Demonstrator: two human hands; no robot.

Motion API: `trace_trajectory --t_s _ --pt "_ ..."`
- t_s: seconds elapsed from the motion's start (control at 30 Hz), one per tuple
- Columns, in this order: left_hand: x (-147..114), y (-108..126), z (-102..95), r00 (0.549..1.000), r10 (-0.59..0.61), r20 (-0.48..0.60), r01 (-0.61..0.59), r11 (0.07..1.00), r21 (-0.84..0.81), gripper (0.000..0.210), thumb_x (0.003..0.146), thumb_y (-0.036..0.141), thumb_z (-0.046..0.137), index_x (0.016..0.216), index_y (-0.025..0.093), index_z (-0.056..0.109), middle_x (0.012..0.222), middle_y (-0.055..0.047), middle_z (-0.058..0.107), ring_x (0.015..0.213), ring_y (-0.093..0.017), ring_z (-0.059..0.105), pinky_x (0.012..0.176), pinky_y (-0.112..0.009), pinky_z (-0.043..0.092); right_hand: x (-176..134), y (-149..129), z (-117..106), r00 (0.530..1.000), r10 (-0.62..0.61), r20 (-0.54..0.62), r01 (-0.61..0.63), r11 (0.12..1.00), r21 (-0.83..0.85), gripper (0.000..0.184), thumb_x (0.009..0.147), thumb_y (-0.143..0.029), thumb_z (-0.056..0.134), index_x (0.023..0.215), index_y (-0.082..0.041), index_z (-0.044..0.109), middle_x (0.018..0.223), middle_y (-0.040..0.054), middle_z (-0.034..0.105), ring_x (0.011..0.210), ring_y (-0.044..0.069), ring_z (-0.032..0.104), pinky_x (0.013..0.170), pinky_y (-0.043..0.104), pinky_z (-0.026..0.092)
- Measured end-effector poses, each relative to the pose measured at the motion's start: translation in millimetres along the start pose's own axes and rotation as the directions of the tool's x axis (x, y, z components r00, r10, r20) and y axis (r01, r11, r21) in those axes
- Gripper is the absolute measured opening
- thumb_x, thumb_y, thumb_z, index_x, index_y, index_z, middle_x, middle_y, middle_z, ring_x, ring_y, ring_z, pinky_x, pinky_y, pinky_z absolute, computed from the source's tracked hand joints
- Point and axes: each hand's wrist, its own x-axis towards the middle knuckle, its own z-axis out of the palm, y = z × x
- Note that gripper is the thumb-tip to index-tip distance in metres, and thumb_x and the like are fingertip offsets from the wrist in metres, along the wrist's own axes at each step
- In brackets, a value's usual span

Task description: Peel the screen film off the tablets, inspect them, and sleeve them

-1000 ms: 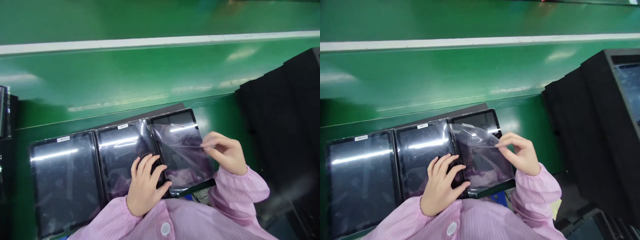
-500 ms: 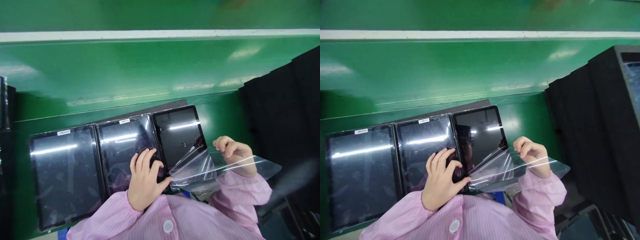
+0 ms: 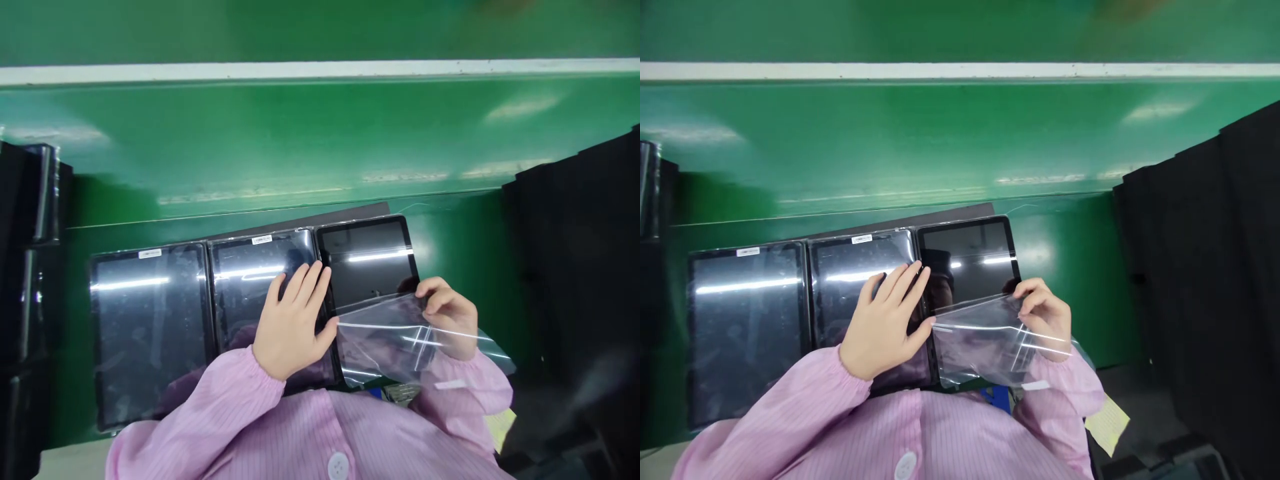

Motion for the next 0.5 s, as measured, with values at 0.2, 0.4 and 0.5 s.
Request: trace_trajectory --t_s 0.2,0.4,0.5 --pt "1.9 7.3 9.6 0.992 -0.081 -0.097 0.086 0.995 0.050 0.079 0.090 0.055 0.052 0.143 -0.004 0.042 0.151 -0.027 0.039 0.139 -0.040 0.037 0.114 -0.053 0.020 -0.8 0.7 0.2 1.000 -0.009 0.002 0.009 0.999 -0.041 0.028 0.075 -0.041 0.074 0.059 -0.024 0.058 0.081 0.0060 0.061 0.079 0.025 0.057 0.071 0.041 0.047" --pt "-31.9 -12.3 -12.3 0.982 -0.182 -0.046 0.185 0.979 0.082 0.077 0.090 0.052 0.054 0.149 0.007 0.034 0.154 -0.027 0.035 0.141 -0.043 0.032 0.113 -0.058 0.024 8.4 -5.1 8.4 0.983 0.079 -0.168 -0.102 0.986 -0.133 0.032 0.077 -0.046 0.073 0.099 -0.026 0.062 0.108 0.0088 0.063 0.097 0.027 0.062 0.085 0.044 0.050" --pt "-70.5 -46.2 -33.9 0.886 -0.439 -0.148 0.458 0.879 0.135 0.076 0.091 0.053 0.053 0.151 0.012 0.033 0.156 -0.026 0.028 0.143 -0.047 0.027 0.111 -0.064 0.027 11.4 -9.9 7.7 0.945 0.288 -0.155 -0.323 0.897 -0.301 0.053 0.075 -0.052 0.073 0.117 -0.023 0.058 0.096 0.0070 0.065 0.075 0.022 0.062 0.070 0.039 0.051"
